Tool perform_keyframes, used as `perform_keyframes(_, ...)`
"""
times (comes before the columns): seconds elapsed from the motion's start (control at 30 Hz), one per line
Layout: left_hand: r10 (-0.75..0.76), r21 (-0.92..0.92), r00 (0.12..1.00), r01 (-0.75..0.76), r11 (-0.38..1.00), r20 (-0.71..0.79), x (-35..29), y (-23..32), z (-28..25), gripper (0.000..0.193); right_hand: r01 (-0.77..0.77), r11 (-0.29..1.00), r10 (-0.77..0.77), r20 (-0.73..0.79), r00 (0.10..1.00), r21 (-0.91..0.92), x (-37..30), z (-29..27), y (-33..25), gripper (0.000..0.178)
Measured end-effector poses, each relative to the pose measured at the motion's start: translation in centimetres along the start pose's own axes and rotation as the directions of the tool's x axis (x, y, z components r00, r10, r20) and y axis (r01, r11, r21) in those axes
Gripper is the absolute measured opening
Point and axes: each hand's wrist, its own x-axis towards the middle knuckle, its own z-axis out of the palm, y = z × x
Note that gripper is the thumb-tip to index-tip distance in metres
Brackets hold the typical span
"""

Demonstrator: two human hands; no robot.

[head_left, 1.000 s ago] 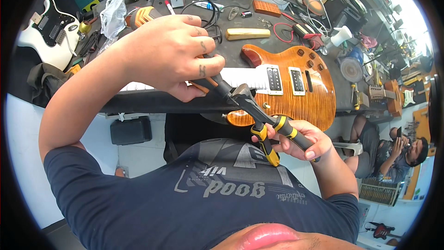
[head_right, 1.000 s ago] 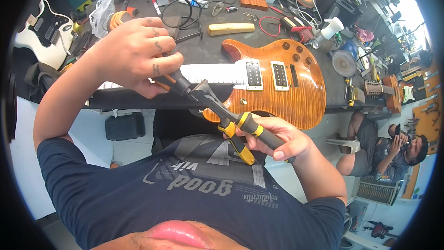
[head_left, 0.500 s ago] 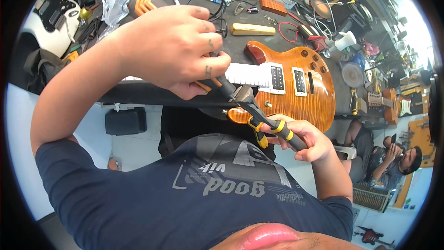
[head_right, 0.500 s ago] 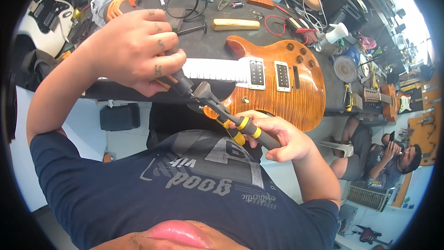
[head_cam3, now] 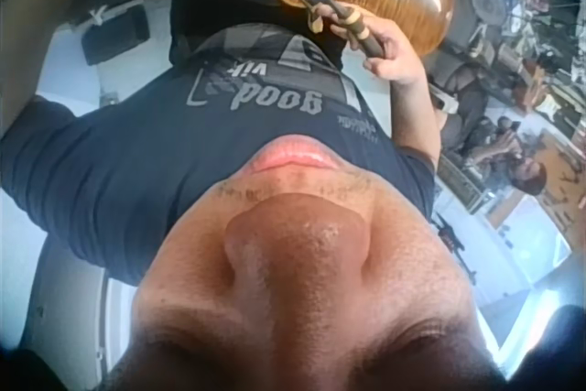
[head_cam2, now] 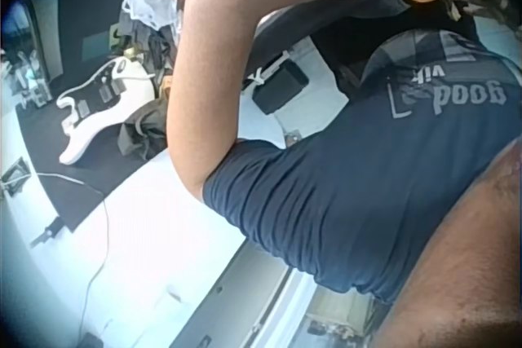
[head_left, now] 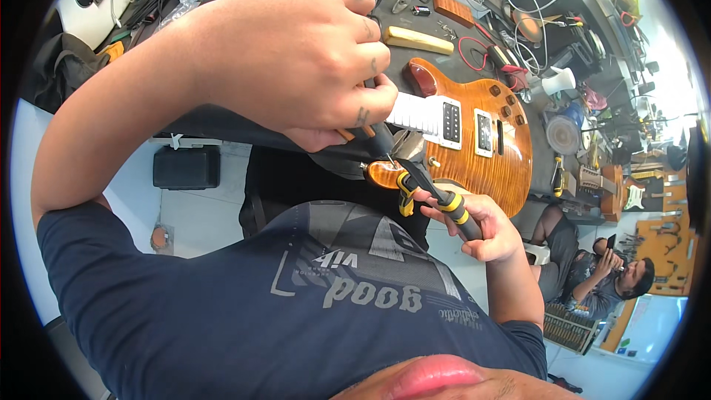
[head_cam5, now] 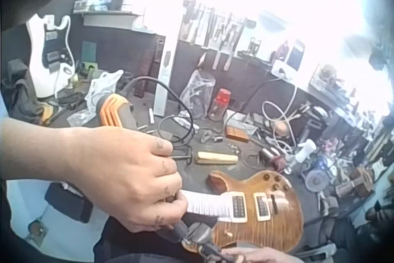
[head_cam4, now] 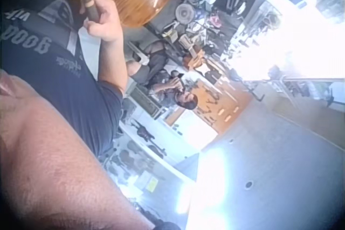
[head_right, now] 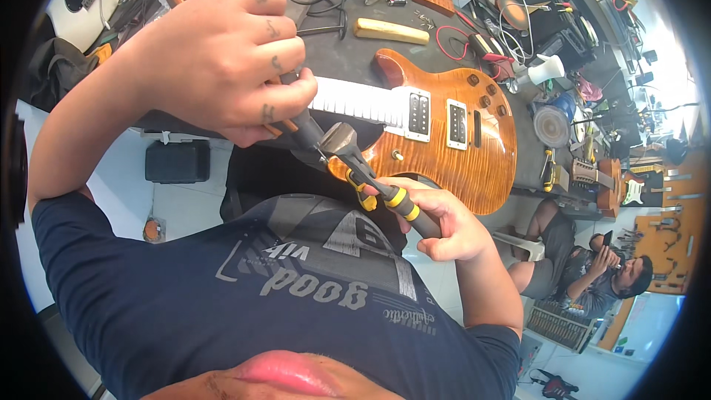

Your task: The person performs maintenance on an electric guitar by first sanding the frets with a block and then using a rotary tool, pliers, and a wrench to adjust the bridge and internal electronics.

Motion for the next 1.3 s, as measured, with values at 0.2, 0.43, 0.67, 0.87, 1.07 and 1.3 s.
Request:
perform_keyframes(0.2,-0.020,-0.005,0.998,0.020,1.000,0.055,0.0,0.3,-0.3,0.052,0.018,0.997,-0.019,-0.017,1.000,-0.081,-0.1,0.5,-0.7,0.081)
perform_keyframes(0.43,-0.048,-0.018,0.994,0.050,0.999,0.103,0.1,0.9,-0.9,0.054,-0.052,0.991,0.048,-0.036,0.998,-0.125,-0.6,0.6,-1.7,0.072)
perform_keyframes(0.67,-0.069,-0.020,0.989,0.072,0.997,0.134,0.1,1.2,-0.8,0.060,-0.151,0.976,0.143,-0.060,0.988,-0.159,-1.6,0.6,-1.6,0.060)
perform_keyframes(0.87,-0.076,-0.030,0.987,0.081,0.996,0.139,0.2,1.1,-0.8,0.060,-0.189,0.976,0.184,-0.055,0.981,-0.109,-1.5,1.5,-2.4,0.074)
perform_keyframes(1.07,-0.074,-0.087,0.992,0.084,0.993,0.105,0.1,1.0,-1.0,0.058,-0.143,0.989,0.144,-0.013,0.989,0.039,-2.4,1.1,0.0,0.090)
perform_keyframes(1.3,-0.079,-0.112,0.987,0.095,0.989,0.140,-0.1,1.2,-1.1,0.057,-0.082,0.997,0.081,0.030,0.996,0.015,-2.3,0.8,0.7,0.085)
